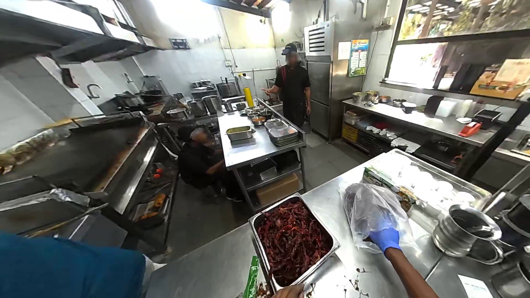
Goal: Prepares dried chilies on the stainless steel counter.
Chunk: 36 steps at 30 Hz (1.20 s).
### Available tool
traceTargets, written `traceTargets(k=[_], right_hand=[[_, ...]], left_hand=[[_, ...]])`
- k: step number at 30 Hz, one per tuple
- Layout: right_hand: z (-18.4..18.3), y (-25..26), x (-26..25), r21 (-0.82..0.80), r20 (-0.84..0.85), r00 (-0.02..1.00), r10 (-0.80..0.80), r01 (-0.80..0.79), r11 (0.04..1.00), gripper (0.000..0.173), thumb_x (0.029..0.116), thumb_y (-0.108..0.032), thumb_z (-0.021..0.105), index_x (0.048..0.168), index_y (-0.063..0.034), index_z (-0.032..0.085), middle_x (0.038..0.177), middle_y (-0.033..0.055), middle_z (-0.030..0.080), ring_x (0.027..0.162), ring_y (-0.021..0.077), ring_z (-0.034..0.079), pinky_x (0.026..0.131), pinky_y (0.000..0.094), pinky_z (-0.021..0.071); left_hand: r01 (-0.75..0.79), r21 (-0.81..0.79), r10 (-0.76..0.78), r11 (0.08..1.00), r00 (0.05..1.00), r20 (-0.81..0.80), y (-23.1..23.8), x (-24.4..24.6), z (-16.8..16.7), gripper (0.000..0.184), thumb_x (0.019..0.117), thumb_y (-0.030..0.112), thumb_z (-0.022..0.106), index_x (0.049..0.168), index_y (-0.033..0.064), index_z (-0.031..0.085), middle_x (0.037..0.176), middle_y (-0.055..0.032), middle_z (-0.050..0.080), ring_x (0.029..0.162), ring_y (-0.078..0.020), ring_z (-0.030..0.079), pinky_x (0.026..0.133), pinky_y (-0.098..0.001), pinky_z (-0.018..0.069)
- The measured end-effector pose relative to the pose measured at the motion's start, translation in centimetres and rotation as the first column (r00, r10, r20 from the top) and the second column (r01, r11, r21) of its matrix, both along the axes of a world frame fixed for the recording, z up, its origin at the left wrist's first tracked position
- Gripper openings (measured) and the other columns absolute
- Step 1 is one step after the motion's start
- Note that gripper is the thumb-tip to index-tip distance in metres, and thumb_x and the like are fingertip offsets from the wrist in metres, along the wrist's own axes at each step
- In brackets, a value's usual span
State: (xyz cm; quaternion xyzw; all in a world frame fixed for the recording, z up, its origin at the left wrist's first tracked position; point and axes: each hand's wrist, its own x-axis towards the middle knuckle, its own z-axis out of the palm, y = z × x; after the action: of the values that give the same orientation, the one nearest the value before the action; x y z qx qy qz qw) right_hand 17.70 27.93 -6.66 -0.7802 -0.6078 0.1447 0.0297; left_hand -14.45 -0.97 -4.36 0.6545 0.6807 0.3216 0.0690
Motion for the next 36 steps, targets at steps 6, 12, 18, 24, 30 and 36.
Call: traceTargets(k=[6,12,18,24,30,36], right_hand=[[-1.0,-0.1,2.0,-0.141,-0.19,0.981,0.023,-0.05,0.989,0.076,0.0769,-0.071,0.07,0.119,-0.0074,0.073,0.121,0.0199,0.07,0.119,0.0385,0.064,0.101,0.0618,0.0479],[-0.5,0.8,0.5,0.337,-0.175,0.953,0.246,-0.177,0.925,0.086,0.0755,-0.059,0.08,0.145,-0.0145,0.056,0.144,0.0196,0.056,0.134,0.0386,0.052,0.111,0.0609,0.0426],[-1.9,1.5,-1.1,-0.083,-0.149,0.951,0.272,-0.286,0.955,0.061,0.076,-0.064,0.075,0.108,-0.0123,0.076,0.113,0.0182,0.072,0.111,0.0417,0.065,0.093,0.0705,0.0481],[1.7,0.6,-0.2,0.283,-0.112,0.929,0.354,-0.312,0.907,0.067,0.0809,-0.05,0.079,0.136,-0.0154,0.065,0.139,0.0164,0.062,0.131,0.0368,0.056,0.108,0.0646,0.0431],[-0.5,2.8,-1.0,0.142,-0.016,0.924,0.382,-0.376,0.916,0.096,0.068,-0.062,0.083,0.149,-0.02,0.053,0.151,0.0183,0.051,0.139,0.041,0.048,0.108,0.0694,0.0395],[1.4,-0.4,-1.3,0.205,0.114,0.843,0.526,-0.538,0.818,0.062,0.0684,-0.027,0.087,0.127,-0.0197,0.07,0.14,0.021,0.057,0.124,0.0439,0.056,0.096,0.0671,0.0482]], left_hand=[[0.044,0.005,-0.044,0.999,0.999,-0.006,0.6,0.3,0.4,0.029,0.103,0.028,0.055,0.116,0.0156,0.077,0.113,-0.0029,0.075,0.112,-0.0206,0.068,0.104,-0.0447,0.0509],[0.134,0.05,-0.134,0.99,0.991,-0.004,1.3,1.2,0.4,0.026,0.1005,0.027,0.058,0.114,0.0173,0.078,0.11,0.0005,0.076,0.108,-0.017,0.069,0.101,-0.0436,0.0528],[0.226,0.034,-0.226,0.973,0.974,-0.016,1.7,1.7,0.5,0.028,0.1022,0.028,0.056,0.115,0.0163,0.077,0.11,0.0001,0.075,0.107,-0.0174,0.069,0.102,-0.0445,0.052],[0.234,0.055,-0.236,0.971,0.971,0.036,1.4,1.5,0.1,0.027,0.1018,0.026,0.056,0.114,0.0147,0.078,0.109,-0.001,0.076,0.105,-0.0169,0.07,0.099,-0.0439,0.0537],[0.266,0.068,-0.268,0.961,0.963,0.008,1.3,2.8,-0.8,0.026,0.1018,0.03,0.056,0.113,0.0214,0.078,0.111,0.0058,0.075,0.11,-0.0112,0.068,0.103,-0.0403,0.0518],[0.252,0.034,-0.253,0.967,0.965,0.062,0.5,3.5,-0.5,0.025,0.1022,0.028,0.057,0.113,0.0206,0.078,0.11,0.0043,0.075,0.109,-0.0119,0.068,0.101,-0.0411,0.052]])
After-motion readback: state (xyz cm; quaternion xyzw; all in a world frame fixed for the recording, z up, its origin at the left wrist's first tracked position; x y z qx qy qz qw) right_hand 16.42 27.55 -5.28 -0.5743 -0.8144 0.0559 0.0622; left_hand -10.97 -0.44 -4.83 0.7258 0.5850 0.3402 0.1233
